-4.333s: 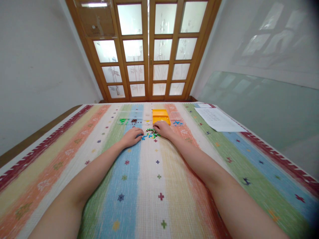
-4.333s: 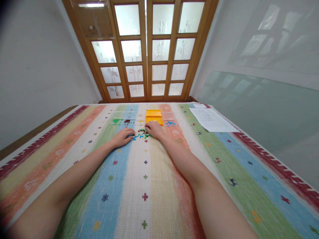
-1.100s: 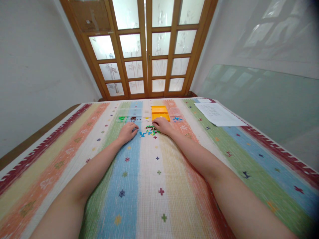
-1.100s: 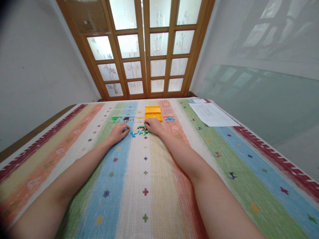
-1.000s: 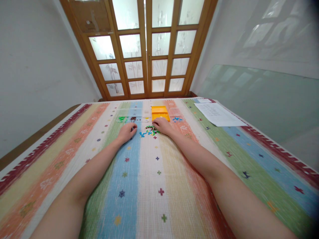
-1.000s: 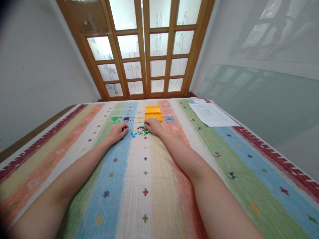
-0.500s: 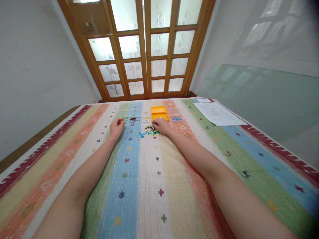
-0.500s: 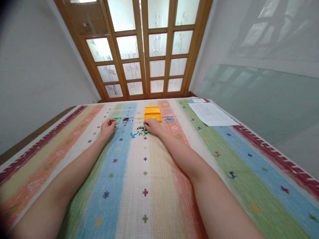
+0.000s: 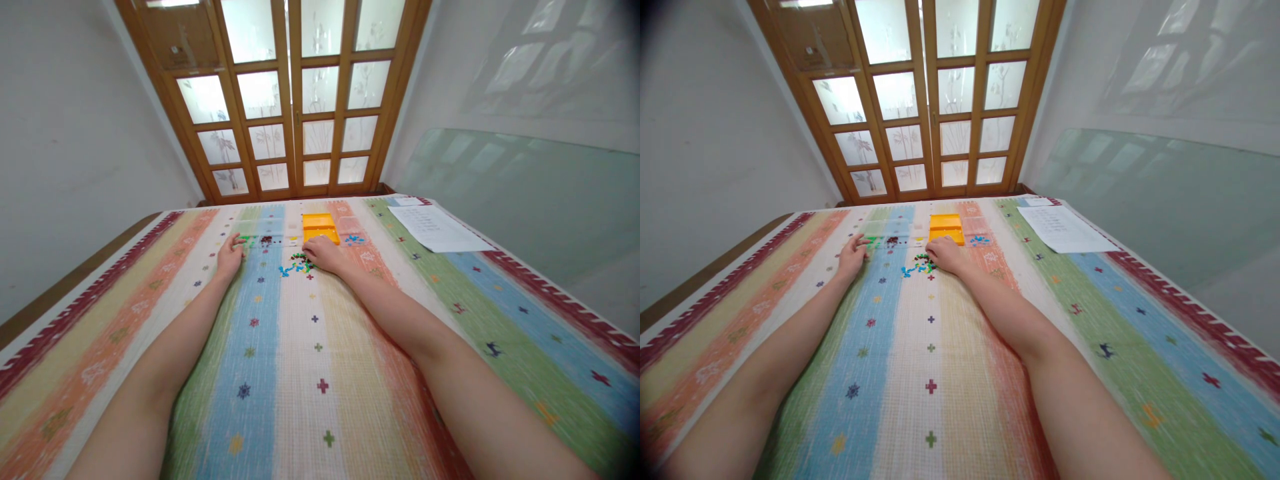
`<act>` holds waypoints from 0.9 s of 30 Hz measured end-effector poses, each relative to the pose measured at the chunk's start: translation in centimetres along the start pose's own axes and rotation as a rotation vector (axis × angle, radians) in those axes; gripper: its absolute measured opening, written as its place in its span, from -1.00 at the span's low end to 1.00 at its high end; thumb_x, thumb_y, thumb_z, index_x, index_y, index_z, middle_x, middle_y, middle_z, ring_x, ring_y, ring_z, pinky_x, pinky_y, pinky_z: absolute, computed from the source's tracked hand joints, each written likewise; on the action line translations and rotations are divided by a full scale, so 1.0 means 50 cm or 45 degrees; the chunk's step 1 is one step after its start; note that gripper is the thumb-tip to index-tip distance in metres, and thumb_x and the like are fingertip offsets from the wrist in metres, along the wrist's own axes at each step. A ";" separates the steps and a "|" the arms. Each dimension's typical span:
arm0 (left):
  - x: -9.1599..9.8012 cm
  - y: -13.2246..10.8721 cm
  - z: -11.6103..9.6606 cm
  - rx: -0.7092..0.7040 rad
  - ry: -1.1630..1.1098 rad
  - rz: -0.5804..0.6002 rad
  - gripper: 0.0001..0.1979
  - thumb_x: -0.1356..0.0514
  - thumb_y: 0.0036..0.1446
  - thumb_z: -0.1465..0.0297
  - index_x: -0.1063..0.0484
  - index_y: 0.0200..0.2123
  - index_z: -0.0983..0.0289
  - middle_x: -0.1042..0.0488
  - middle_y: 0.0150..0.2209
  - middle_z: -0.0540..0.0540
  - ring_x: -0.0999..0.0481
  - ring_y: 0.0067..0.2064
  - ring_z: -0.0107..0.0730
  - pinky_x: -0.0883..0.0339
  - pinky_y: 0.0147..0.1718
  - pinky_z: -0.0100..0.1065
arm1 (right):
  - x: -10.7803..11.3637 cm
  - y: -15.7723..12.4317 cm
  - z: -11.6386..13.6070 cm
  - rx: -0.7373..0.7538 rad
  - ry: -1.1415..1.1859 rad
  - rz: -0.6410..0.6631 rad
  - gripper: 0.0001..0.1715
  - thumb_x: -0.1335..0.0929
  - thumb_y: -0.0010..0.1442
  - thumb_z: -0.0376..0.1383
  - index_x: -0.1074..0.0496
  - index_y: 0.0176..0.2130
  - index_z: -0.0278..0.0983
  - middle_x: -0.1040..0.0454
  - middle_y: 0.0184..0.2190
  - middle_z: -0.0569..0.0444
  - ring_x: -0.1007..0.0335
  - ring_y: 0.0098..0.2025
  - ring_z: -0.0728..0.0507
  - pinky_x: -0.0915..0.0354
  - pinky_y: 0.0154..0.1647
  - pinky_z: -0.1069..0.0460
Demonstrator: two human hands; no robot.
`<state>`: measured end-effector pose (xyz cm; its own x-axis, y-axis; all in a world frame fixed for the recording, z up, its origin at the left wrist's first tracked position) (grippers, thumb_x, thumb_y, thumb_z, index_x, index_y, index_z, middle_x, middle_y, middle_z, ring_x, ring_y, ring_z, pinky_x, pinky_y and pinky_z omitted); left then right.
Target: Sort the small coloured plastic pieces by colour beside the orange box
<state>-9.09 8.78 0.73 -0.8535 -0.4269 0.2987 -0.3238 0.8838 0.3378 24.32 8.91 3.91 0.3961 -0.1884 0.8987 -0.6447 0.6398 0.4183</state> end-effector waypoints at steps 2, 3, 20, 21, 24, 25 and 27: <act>-0.004 -0.004 -0.008 -0.053 0.091 0.018 -0.52 -0.17 0.20 0.40 -0.48 0.19 0.27 -0.62 0.03 0.17 -0.49 -0.42 -0.45 -0.42 -0.35 -0.37 | 0.007 0.001 0.019 0.053 0.003 -0.002 -0.76 -0.31 0.43 -0.29 -0.59 -0.15 -0.26 -0.61 -0.17 -0.07 -0.42 -0.11 -0.19 -0.12 -0.03 -0.05; -0.006 -0.006 -0.012 -0.077 0.128 0.035 -0.54 -0.16 0.21 0.39 -0.50 0.17 0.26 -0.63 0.01 0.15 -0.50 -0.41 -0.43 -0.43 -0.33 -0.36 | 0.011 0.001 0.031 0.082 0.015 -0.002 -0.77 -0.32 0.43 -0.28 -0.59 -0.15 -0.25 -0.61 -0.17 -0.06 -0.42 -0.11 -0.19 -0.11 -0.02 -0.05; -0.063 -0.074 -0.119 -0.603 0.611 0.336 -0.64 -0.12 0.32 0.40 -0.55 0.11 0.22 -0.60 0.00 0.16 -0.52 -0.24 -0.27 -0.44 -0.10 -0.21 | -0.013 -0.002 0.180 0.408 0.044 0.195 -0.83 -0.39 0.39 -0.21 -0.55 -0.11 -0.23 -0.57 -0.18 -0.05 -0.36 -0.08 -0.22 -0.13 0.01 -0.07; -0.066 -0.077 -0.122 -0.617 0.628 0.353 -0.65 -0.12 0.32 0.40 -0.55 0.11 0.22 -0.60 0.00 0.16 -0.53 -0.23 -0.26 -0.45 -0.08 -0.20 | -0.014 -0.002 0.175 0.395 0.036 0.187 -0.83 -0.39 0.39 -0.20 -0.55 -0.11 -0.24 -0.57 -0.18 -0.05 -0.36 -0.08 -0.22 -0.13 0.01 -0.07; -0.070 -0.082 -0.128 -0.637 0.653 0.377 -0.66 -0.12 0.33 0.39 -0.56 0.09 0.21 -0.60 -0.01 0.16 -0.54 -0.21 -0.25 -0.45 -0.05 -0.19 | -0.017 -0.001 0.161 0.359 0.035 0.179 -0.81 -0.40 0.38 -0.19 -0.55 -0.10 -0.25 -0.56 -0.17 -0.06 -0.37 -0.09 -0.21 -0.13 0.00 -0.06; -0.070 -0.083 -0.128 -0.638 0.649 0.384 -0.66 -0.12 0.34 0.39 -0.56 0.09 0.21 -0.60 -0.01 0.16 -0.55 -0.20 -0.25 -0.45 -0.05 -0.19 | -0.017 -0.001 0.159 0.353 0.042 0.183 -0.81 -0.40 0.38 -0.19 -0.56 -0.10 -0.25 -0.57 -0.17 -0.06 -0.37 -0.10 -0.21 -0.13 -0.01 -0.06; -0.071 -0.084 -0.130 -0.642 0.632 0.398 -0.67 -0.11 0.34 0.39 -0.56 0.09 0.22 -0.60 -0.01 0.16 -0.55 -0.17 -0.23 -0.45 -0.05 -0.20 | -0.017 -0.001 0.157 0.347 0.057 0.186 -0.82 -0.40 0.39 -0.20 -0.57 -0.12 -0.24 -0.57 -0.18 -0.05 -0.37 -0.09 -0.21 -0.13 -0.01 -0.06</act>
<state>-2.04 5.35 4.03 -0.5533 -0.3131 0.7719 0.2288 0.8339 0.5023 18.90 3.20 4.14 0.3107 -0.0726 0.9477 -0.8460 0.4333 0.3105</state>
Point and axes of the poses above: each hand's wrist, its own y-axis towards the middle knuckle, its own x-axis out of the back of the hand, z = x × y, the point moved 7 cm from there along y, towards the middle knuckle
